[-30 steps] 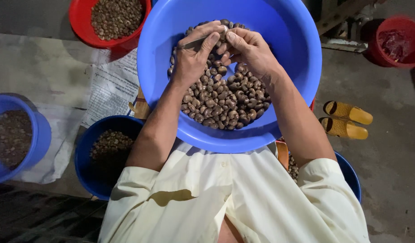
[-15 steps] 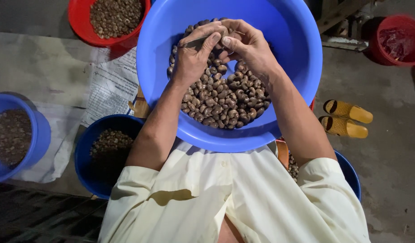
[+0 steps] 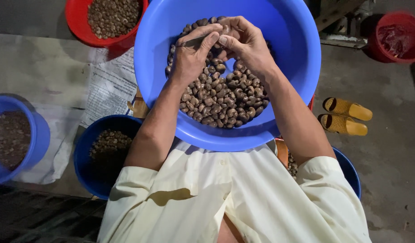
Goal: Shelling cashew nuts using a small metal tool over a large plastic bowl
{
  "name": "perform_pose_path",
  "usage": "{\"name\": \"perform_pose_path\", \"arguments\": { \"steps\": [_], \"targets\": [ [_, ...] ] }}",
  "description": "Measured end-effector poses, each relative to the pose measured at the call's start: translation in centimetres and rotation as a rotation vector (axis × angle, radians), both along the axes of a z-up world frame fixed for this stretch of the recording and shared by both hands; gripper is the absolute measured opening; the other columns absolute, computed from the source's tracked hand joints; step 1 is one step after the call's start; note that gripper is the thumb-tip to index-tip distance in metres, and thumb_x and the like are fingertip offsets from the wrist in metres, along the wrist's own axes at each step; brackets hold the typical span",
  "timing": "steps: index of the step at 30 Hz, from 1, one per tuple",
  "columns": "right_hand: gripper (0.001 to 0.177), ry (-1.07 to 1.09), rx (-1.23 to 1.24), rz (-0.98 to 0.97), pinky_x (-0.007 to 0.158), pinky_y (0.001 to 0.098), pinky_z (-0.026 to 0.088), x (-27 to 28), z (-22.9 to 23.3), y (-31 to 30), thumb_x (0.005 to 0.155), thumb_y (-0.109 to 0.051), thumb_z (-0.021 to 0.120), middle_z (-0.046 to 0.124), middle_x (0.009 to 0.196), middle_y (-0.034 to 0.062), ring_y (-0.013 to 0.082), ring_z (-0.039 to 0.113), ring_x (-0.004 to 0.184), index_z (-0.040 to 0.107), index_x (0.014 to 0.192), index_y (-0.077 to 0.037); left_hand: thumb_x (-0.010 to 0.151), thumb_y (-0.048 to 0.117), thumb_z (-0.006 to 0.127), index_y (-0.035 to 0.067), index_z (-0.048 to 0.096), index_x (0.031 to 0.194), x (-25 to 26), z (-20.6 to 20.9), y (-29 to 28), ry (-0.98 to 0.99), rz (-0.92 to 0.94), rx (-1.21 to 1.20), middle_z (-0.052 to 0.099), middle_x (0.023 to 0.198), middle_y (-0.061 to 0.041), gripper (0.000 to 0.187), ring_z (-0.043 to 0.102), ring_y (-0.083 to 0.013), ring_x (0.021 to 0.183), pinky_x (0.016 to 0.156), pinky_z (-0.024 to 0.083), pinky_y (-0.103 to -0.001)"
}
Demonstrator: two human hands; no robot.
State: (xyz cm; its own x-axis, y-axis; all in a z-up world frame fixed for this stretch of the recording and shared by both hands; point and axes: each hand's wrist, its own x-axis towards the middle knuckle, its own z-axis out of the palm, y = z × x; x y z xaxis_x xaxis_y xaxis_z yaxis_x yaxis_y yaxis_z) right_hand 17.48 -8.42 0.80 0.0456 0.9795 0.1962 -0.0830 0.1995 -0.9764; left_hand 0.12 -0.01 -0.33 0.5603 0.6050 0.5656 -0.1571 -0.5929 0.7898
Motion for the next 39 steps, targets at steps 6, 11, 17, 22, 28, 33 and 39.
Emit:
{"name": "perform_pose_path", "arguments": {
  "steps": [6,11,17,22,28,33,39],
  "targets": [
    [0.033,-0.017,0.023,-0.014,0.072,0.0284,0.065,0.5,-1.1,0.4,0.106,-0.017,0.067,0.066,0.106,0.0097,0.0216,0.074,0.078,0.053,0.134,-0.004,0.109,0.017,0.061,0.005,0.071,0.123,0.1,0.3,-0.4,-0.059,-0.011,-0.006,0.073,0.124,-0.011,0.021,0.068,-0.0257,0.124,0.111,0.056,-0.036],
    [0.031,0.009,0.086,-0.065,0.071,0.0305,0.067,0.8,-2.0,0.6,0.105,-0.012,0.068,0.066,0.110,0.0121,0.0201,0.071,0.084,0.055,0.132,-0.002,0.109,0.013,0.061,0.003,0.073,0.120,0.6,0.0,-0.3,-0.045,-0.001,0.017,0.073,0.125,-0.015,0.019,0.068,-0.0275,0.124,0.110,0.054,-0.038],
    [0.033,0.000,0.085,-0.004,0.071,0.0311,0.066,0.5,-2.0,0.8,0.108,-0.011,0.065,0.066,0.110,0.0131,0.0205,0.072,0.080,0.050,0.137,-0.005,0.108,0.012,0.060,0.002,0.073,0.119,0.7,-0.7,0.2,-0.046,0.069,0.034,0.074,0.122,-0.015,0.020,0.069,-0.0267,0.120,0.109,0.054,-0.037],
    [0.034,-0.023,0.069,-0.022,0.072,0.0325,0.067,0.2,-1.4,0.9,0.108,-0.013,0.064,0.065,0.110,0.0137,0.0253,0.074,0.079,0.050,0.136,-0.002,0.110,0.020,0.060,0.005,0.070,0.125,-0.3,0.3,-0.1,-0.061,-0.003,-0.003,0.072,0.127,-0.013,0.024,0.067,-0.0282,0.127,0.112,0.056,-0.037],
    [0.031,-0.055,0.060,-0.051,0.069,0.0306,0.067,0.6,-1.7,0.6,0.109,-0.014,0.063,0.065,0.102,0.0122,0.0218,0.075,0.076,0.050,0.135,-0.002,0.110,0.018,0.061,0.005,0.073,0.121,0.4,-0.1,-0.1,-0.035,-0.004,0.040,0.072,0.126,-0.013,0.021,0.066,-0.0259,0.125,0.112,0.052,-0.037],
    [0.031,-0.123,0.046,-0.007,0.070,0.0297,0.066,0.1,-0.1,0.0,0.111,-0.025,0.054,0.066,0.105,0.0130,0.0219,0.075,0.082,0.051,0.135,-0.005,0.110,0.019,0.059,0.004,0.072,0.122,0.0,0.1,-0.1,-0.019,0.017,0.028,0.072,0.126,-0.015,0.023,0.068,-0.0292,0.124,0.109,0.057,-0.038],
    [0.030,-0.122,0.097,-0.005,0.072,0.0290,0.066,0.3,-0.6,0.2,0.110,-0.024,0.060,0.067,0.105,0.0116,0.0202,0.074,0.081,0.050,0.130,-0.003,0.110,0.023,0.059,0.006,0.070,0.125,0.0,-0.1,0.0,0.029,-0.006,0.028,0.070,0.130,-0.017,0.025,0.065,-0.0312,0.128,0.112,0.056,-0.042]
  ]
}}
